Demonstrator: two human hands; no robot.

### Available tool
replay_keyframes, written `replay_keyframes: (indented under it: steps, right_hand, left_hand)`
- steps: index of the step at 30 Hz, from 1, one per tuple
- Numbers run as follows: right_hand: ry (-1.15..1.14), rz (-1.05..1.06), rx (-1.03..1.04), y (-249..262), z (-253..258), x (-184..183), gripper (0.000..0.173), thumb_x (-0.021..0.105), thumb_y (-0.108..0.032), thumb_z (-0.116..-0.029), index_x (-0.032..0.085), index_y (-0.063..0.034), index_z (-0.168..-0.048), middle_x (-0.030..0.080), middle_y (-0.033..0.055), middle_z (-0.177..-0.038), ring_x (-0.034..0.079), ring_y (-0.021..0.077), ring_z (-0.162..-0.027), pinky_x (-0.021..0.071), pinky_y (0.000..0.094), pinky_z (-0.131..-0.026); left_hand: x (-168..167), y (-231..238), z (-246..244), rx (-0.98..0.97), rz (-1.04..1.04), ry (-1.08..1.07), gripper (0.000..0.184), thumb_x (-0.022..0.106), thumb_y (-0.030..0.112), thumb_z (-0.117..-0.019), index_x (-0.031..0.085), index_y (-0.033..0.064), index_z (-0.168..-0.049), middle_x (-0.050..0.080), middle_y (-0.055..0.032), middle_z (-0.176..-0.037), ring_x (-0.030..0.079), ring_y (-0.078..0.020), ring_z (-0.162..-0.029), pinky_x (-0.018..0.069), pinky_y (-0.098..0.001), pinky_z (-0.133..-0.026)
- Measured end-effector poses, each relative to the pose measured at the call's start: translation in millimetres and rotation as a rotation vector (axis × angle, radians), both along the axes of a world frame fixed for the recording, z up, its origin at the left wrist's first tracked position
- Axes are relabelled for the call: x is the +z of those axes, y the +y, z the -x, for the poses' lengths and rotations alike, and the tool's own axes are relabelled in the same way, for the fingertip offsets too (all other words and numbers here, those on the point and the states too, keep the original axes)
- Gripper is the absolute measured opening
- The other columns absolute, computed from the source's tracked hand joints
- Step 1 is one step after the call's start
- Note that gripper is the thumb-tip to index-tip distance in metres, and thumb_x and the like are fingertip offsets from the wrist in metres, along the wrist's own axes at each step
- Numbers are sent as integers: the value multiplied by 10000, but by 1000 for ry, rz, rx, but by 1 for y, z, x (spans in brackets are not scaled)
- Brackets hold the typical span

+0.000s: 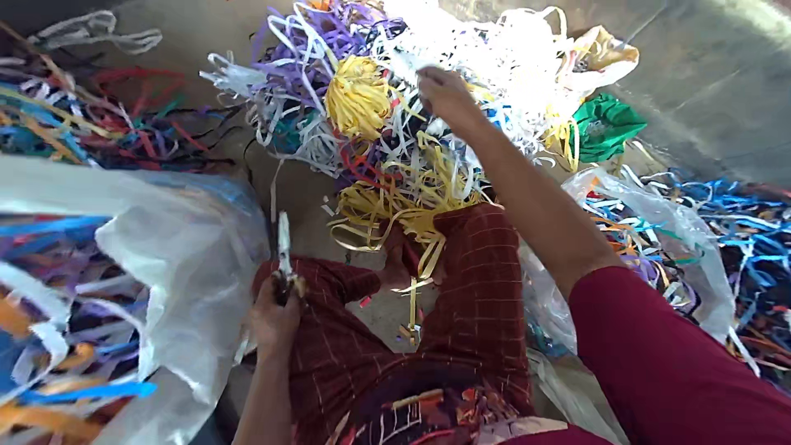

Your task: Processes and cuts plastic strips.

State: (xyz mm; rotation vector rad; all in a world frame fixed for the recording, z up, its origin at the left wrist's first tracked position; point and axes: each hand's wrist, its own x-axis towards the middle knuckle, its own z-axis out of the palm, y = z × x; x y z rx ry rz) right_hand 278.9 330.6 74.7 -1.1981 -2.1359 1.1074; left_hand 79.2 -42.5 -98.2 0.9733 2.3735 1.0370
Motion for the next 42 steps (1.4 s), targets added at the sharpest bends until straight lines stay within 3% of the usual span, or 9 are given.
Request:
replay_keyframes:
  steps: [2,5,11,15,20,24,30,38,42]
  right_hand:
    - [56,-84,116,-26,7,34,345,378,-131,-1082,575,-5,-1335,604,84,-960,544,112,-737,486,294,-690]
    - [-7,15,168,-75,4,24,309,402,-107,-1070,593,27,-1272,674,104,-947,575,119,-671,508,311,-636]
    - [-65,364,72,-162,-33,-93,350,436,-121,-1073,578,31,-1354,648,92,-893,508,103,-623,453,286,-579]
    - [55,410,-56,-191,-56,-130,317,449,-138,-1076,625,12,-1293,623,35,-797,493,69,-579,440,246,-541]
    - [22,389,-42,-212,-59,-139,284,513,-198,-1082,660,-4,-1229,579,33,-738,446,84,-555,406,262,-530]
    - [15,356,24,-220,-50,-138,206,555,-149,-1056,682,14,-1061,577,65,-749,502,121,-616,457,301,-598]
    - [-37,260,107,-216,-49,-139,197,570,-140,-1055,677,14,-1113,646,130,-912,567,180,-737,494,374,-694]
    - [-152,74,15,-211,-48,-146,271,580,-154,-1049,683,18,-1232,700,212,-1172,668,326,-1094,505,509,-990]
    - [-99,68,-56,-201,-54,-146,256,572,-168,-1056,685,19,-1188,703,196,-1060,669,285,-939,530,470,-880]
  left_hand:
    - [2,0,-6,-65,-64,-60,332,610,108,-968,618,-105,-1223,699,-253,-1004,705,-310,-831,572,-525,-780]
    - [4,5,-27,-224,-138,-201,350,599,126,-955,596,-86,-1234,707,-170,-928,692,-212,-700,596,-430,-656]
    - [11,26,-63,-523,137,-194,478,602,303,-1006,540,-22,-1351,677,-240,-1102,675,-392,-1019,517,-606,-923]
    - [2,26,-72,-546,212,-79,450,661,290,-969,596,-23,-1285,687,-252,-1092,685,-427,-995,516,-644,-886]
    - [-1,28,-80,-549,142,61,477,699,295,-920,607,-47,-1240,703,-238,-1057,684,-418,-986,448,-660,-942]
    - [0,31,-85,-605,270,140,549,672,394,-932,604,-20,-1286,698,-213,-1132,668,-383,-1069,364,-667,-1021]
    - [-2,32,-78,-658,327,-43,415,602,240,-1012,559,-57,-1298,658,-276,-1154,657,-440,-1086,494,-622,-952]
    - [-5,33,-78,-713,414,-117,335,511,241,-1067,599,-17,-1261,675,-257,-1084,661,-428,-1065,494,-620,-945]
    - [-3,27,-75,-783,378,-210,354,538,227,-1055,596,-22,-1301,676,-254,-1107,665,-395,-1058,497,-577,-960]
